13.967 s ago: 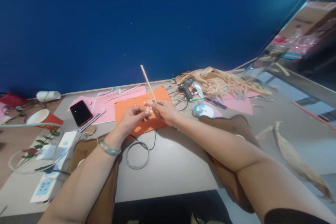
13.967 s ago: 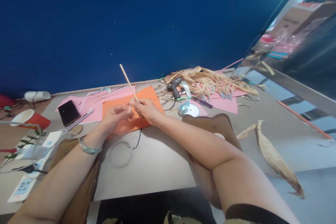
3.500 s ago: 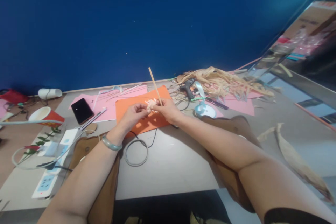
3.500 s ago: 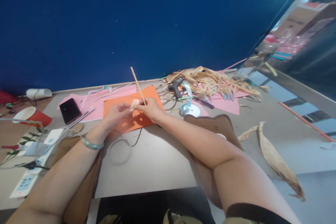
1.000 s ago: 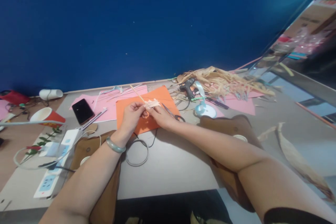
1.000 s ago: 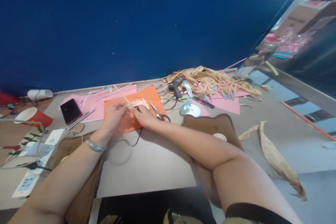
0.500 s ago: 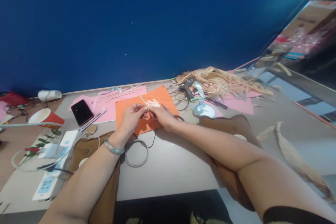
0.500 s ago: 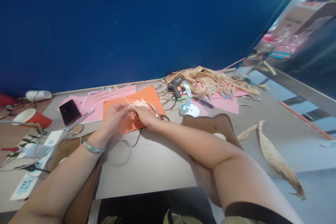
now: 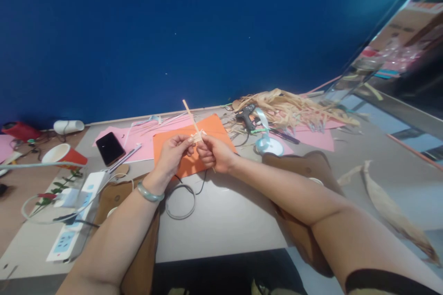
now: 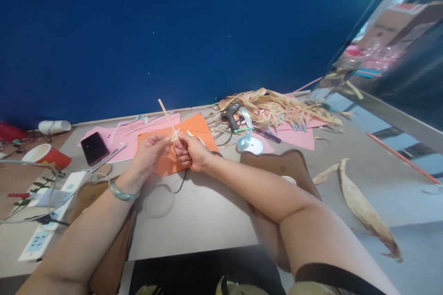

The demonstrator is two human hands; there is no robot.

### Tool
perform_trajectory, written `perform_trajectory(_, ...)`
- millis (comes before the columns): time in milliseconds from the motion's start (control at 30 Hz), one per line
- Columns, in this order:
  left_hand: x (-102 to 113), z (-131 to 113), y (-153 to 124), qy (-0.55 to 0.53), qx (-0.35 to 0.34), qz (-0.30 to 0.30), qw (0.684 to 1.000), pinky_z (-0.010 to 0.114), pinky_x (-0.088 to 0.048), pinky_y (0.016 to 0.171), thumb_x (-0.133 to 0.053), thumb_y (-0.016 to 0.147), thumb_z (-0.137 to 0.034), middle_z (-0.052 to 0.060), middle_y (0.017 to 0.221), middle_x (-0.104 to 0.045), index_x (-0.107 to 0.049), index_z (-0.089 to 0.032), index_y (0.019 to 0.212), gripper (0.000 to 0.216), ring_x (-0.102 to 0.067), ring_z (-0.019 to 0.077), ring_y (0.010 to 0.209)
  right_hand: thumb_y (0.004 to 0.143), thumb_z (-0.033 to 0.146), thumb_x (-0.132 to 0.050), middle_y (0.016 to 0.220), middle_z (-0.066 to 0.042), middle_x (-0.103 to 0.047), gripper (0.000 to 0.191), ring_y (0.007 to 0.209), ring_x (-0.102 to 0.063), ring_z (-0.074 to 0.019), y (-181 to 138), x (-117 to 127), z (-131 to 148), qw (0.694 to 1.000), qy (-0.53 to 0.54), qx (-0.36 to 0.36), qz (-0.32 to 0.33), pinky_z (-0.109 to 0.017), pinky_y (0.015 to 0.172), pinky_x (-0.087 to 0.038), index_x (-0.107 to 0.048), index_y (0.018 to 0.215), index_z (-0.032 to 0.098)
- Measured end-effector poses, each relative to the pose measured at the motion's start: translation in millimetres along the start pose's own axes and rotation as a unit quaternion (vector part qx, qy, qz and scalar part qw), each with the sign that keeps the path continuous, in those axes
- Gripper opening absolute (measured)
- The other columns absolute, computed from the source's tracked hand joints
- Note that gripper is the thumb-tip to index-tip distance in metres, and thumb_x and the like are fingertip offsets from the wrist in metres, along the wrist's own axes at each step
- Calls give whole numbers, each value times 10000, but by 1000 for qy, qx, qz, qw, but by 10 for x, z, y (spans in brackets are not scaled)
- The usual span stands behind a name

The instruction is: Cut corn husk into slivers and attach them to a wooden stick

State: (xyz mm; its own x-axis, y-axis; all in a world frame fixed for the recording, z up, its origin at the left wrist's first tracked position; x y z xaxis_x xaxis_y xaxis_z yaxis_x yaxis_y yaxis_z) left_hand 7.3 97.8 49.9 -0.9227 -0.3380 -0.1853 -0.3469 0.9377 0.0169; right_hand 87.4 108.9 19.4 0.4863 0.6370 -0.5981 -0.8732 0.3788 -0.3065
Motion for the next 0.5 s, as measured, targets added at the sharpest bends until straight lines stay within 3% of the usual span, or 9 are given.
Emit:
perform_trajectory(167,119,-45,16,3,-7,-12,1000,201,-370,505,-716,671,-290,-6,553,-590,-628,-130,687,183,-500,64,490,845,443,-372,464,91,-165,364,393,-39,-56,-85,3,161,1000,8,13,-1,-174,349,-42,-238,602,207)
perform_trajectory(333,361,-138,71,-39,-18,-50,998,181,-376,502,-730,659,-277,-9,542,-586,-626,-127,687,184,-498,56,487,820,406,-409,472,82,-181,331,383,-90,-55,-176,254,659,986,-2,144,-83,-175,367,-63,-251,610,205)
perform_trajectory(433,290,-126,71,-48,-26,-39,998,177,-382,501,-713,686,-284,-11,538,-580,-625,-128,692,179,-498,55,487,836,442,-374,462,85,-201,325,388,-85,-61,-117,411,522,980,-67,104,-157,-178,369,-68,-326,622,202)
perform_trajectory(500,197,-59,53,-31,-22,-28,999,182,-393,503,-708,694,-288,-15,531,-574,-620,-127,695,183,-503,59,484,833,488,-396,476,78,-267,335,399,-157,-67,-61,366,382,971,-163,80,-154,-183,373,-129,-411,666,197)
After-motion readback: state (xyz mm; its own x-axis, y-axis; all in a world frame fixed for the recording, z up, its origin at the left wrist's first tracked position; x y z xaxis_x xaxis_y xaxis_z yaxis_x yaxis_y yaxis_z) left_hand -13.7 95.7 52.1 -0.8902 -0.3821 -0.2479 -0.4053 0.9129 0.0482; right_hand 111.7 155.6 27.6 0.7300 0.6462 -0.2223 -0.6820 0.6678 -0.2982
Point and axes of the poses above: each hand's wrist, its own y-axis towards the middle knuckle, its own x-axis out of the back of the hand, z = x × y, the point moved 10 cm from there along y, towards the middle knuckle
